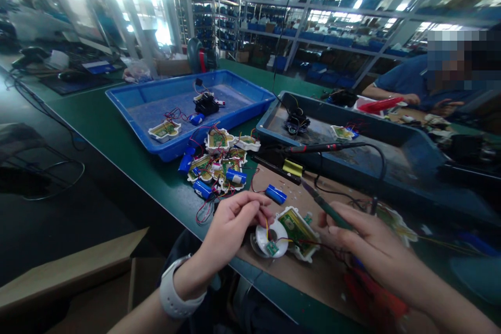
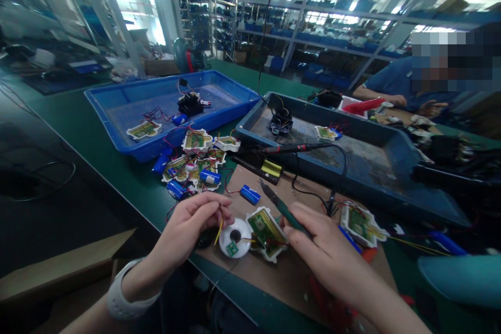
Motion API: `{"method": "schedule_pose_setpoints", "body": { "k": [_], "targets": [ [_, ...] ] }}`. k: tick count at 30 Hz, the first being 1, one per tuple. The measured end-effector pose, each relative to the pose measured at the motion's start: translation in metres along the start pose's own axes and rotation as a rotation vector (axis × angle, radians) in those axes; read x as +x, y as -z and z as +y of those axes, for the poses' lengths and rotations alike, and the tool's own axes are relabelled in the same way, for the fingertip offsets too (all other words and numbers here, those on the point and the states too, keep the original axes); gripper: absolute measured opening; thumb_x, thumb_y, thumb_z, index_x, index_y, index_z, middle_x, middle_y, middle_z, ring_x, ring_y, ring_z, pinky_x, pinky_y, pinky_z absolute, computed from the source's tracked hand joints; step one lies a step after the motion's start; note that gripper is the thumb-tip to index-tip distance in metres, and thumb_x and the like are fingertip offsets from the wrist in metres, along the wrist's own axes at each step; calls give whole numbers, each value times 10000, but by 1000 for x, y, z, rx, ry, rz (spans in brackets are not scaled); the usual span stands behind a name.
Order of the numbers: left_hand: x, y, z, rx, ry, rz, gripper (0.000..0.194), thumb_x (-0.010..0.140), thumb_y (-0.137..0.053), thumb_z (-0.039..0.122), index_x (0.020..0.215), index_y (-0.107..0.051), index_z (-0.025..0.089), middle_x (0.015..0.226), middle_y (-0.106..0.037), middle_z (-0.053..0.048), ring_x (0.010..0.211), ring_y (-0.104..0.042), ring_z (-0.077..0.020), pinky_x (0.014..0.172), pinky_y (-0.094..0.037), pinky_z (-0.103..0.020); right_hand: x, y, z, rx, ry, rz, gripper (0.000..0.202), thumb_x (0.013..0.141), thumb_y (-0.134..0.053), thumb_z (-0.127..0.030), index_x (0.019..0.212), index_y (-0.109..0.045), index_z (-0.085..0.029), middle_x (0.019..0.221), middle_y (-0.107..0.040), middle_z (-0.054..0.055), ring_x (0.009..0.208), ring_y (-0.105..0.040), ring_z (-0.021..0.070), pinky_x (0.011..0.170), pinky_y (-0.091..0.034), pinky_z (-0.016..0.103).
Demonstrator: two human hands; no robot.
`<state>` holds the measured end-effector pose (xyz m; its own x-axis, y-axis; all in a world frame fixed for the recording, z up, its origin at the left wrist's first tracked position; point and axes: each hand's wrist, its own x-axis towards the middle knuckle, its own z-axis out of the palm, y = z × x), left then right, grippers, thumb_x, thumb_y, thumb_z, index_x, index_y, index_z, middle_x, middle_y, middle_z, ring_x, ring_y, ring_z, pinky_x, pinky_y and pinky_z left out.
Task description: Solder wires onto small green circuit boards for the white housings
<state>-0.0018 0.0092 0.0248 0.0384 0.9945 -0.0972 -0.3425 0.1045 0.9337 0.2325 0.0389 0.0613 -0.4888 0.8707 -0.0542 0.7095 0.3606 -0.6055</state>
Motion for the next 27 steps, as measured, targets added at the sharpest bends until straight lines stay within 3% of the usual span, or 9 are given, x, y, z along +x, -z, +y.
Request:
{"method": "schedule_pose_setpoints", "body": {
  "k": [3, 5, 10, 16, 19, 22, 27],
  "targets": [
    [1, 3, -4, -20, -46, -4, 187, 789, -612, 211, 948, -685, 147, 884, -721, -41, 774, -685, -114, 743, -552, -208, 2, -2, 3, -115, 35, 86, 298, 891, -381, -403, 732, -528, -198, 928, -598, 81, 900, -571, 225, 736, -460, 338],
    [2, 3, -4, 24, -68, 17, 172, 755, -665, 182, 922, -695, 152, 880, -724, -33, 796, -688, -113, 768, -551, -199, 2, -4, 1, -117, 48, 98, 304, 893, -372, -401, 709, -506, -198, 921, -584, 86, 929, -570, 231, 741, -470, 338],
    [0, 1, -2, 171, -187, 61, 60, 765, -687, 194, 811, -709, 163, 733, -676, -5, 656, -674, -108, 635, -554, -184, -3, -6, -6, -105, 63, 109, 259, 866, -397, -364, 694, -511, -208, 859, -585, 80, 865, -588, 218, 670, -482, 303],
    [-5, 0, -4, 422, -368, 109, 144, 847, -593, 197, 911, -721, 175, 747, -627, -10, 578, -640, -86, 555, -522, -167, -15, -7, -9, 59, 0, 87, 263, 891, -394, -358, 758, -575, -223, 898, -633, 53, 863, -602, 198, 692, -501, 276],
    [-6, -2, -2, 456, -354, 119, 164, 848, -574, 224, 889, -723, 167, 720, -599, -6, 504, -594, -69, 474, -490, -154, -18, -6, -17, 153, -63, 26, 279, 906, -398, -388, 834, -622, -238, 921, -650, 35, 897, -612, 197, 748, -520, 284],
    [-5, -4, 1, 394, -287, 137, 160, 805, -590, 249, 742, -691, 142, 626, -558, 18, 409, -508, -45, 391, -429, -136, -19, -6, -23, 130, -53, -26, 306, 900, -401, -408, 841, -645, -234, 964, -654, 48, 919, -619, 211, 769, -535, 307],
    [-5, -8, 5, 364, -235, 143, 176, 763, -619, 267, 649, -652, 137, 479, -464, 56, 386, -423, -36, 375, -372, -117, -20, -11, -24, 65, -13, -3, 337, 893, -417, -435, 980, -671, -231, 1112, -642, 81, 1011, -617, 247, 772, -552, 336]
  ]
}}
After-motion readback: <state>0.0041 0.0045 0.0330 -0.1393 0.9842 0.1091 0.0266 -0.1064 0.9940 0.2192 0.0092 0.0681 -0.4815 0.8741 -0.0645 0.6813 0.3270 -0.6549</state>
